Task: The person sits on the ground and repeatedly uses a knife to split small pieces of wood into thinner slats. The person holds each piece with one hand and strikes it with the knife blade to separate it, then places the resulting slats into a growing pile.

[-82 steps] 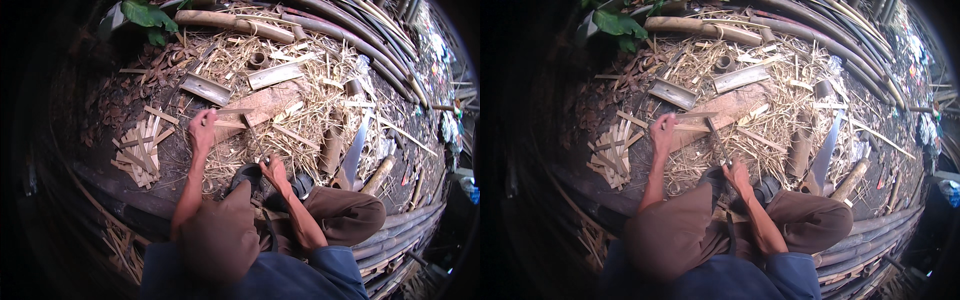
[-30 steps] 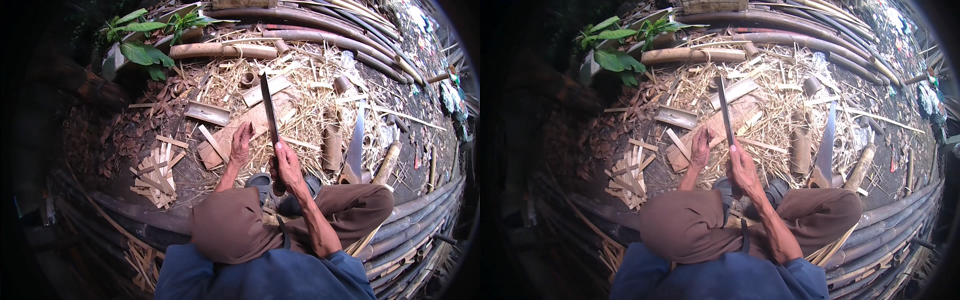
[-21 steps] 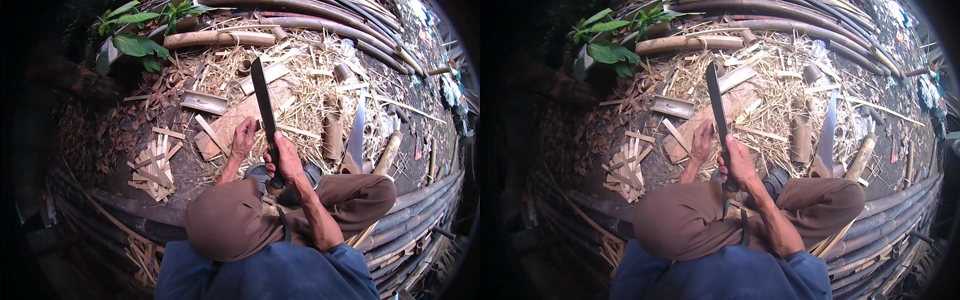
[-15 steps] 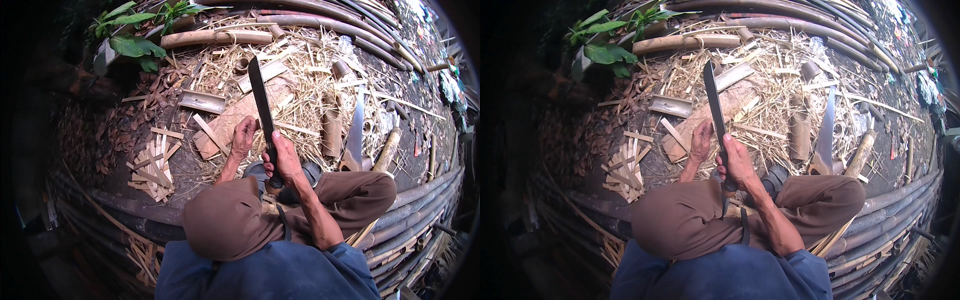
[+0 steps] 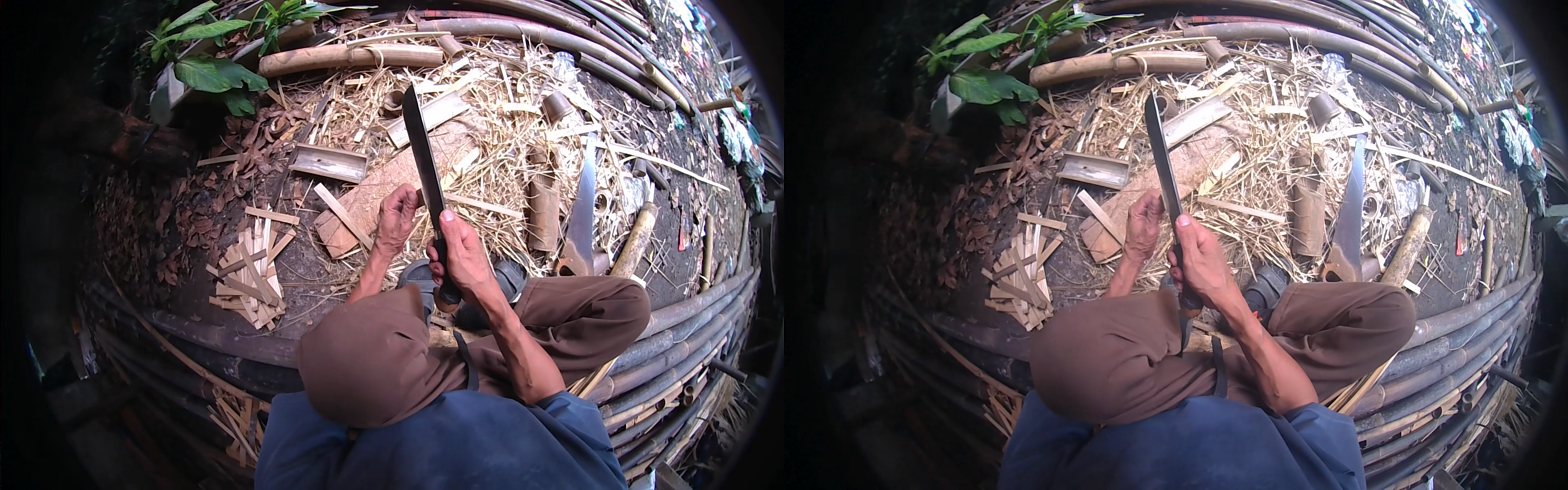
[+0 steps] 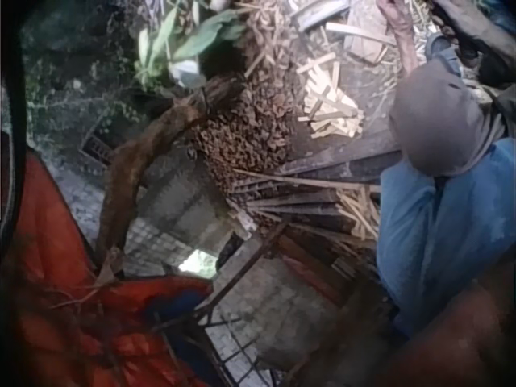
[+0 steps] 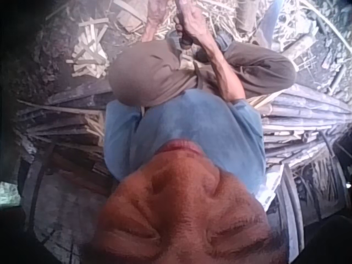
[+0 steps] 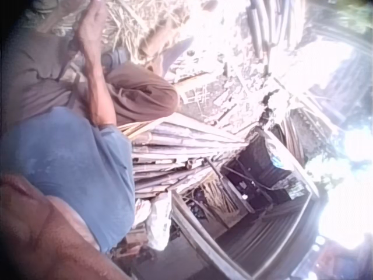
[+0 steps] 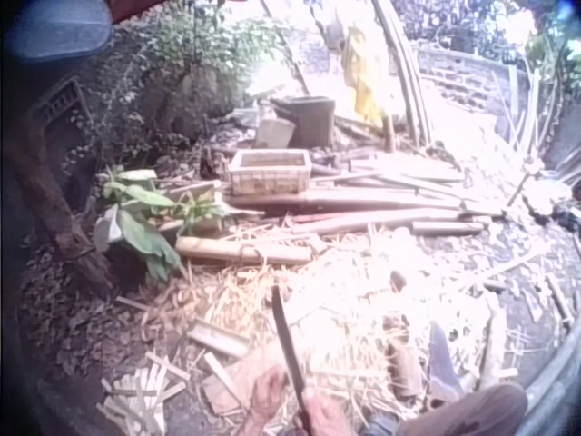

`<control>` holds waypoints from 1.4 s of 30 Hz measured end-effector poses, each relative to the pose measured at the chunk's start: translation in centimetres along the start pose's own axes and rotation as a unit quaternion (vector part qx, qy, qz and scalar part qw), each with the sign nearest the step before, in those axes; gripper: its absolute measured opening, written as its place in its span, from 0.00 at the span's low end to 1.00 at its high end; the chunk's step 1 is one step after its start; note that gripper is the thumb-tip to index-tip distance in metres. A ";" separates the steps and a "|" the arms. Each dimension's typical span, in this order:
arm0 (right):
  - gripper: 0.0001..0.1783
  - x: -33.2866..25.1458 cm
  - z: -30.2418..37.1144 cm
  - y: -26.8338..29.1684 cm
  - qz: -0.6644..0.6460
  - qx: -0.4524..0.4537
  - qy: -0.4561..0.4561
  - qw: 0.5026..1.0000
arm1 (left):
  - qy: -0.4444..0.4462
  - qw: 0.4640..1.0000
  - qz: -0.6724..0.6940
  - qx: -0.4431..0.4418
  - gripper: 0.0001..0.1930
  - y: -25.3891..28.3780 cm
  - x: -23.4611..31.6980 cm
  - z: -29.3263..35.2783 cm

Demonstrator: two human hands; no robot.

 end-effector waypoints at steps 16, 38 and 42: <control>0.25 0.1 -4.8 0.6 0.198 0.068 0.116 0.971 | 0.021 0.998 0.061 -0.001 0.22 1.5 -3.5 -2.2; 0.26 -1.3 -5.4 0.6 0.285 0.092 0.134 0.945 | 0.014 0.994 0.107 0.036 0.20 1.4 -4.2 -4.3; 0.21 1.0 -6.3 0.7 0.289 0.119 0.146 0.938 | 0.020 0.968 -0.050 0.244 0.23 6.8 -8.4 2.1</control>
Point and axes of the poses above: each hand's wrist, its own z-axis away from the middle knuckle, its own y-axis out of the back of the hand, x = y × z, the point moved 10 cm from there along -z, towards the middle knuckle, and after that the axes turned 1 degree about z, right-handed, at the moved point
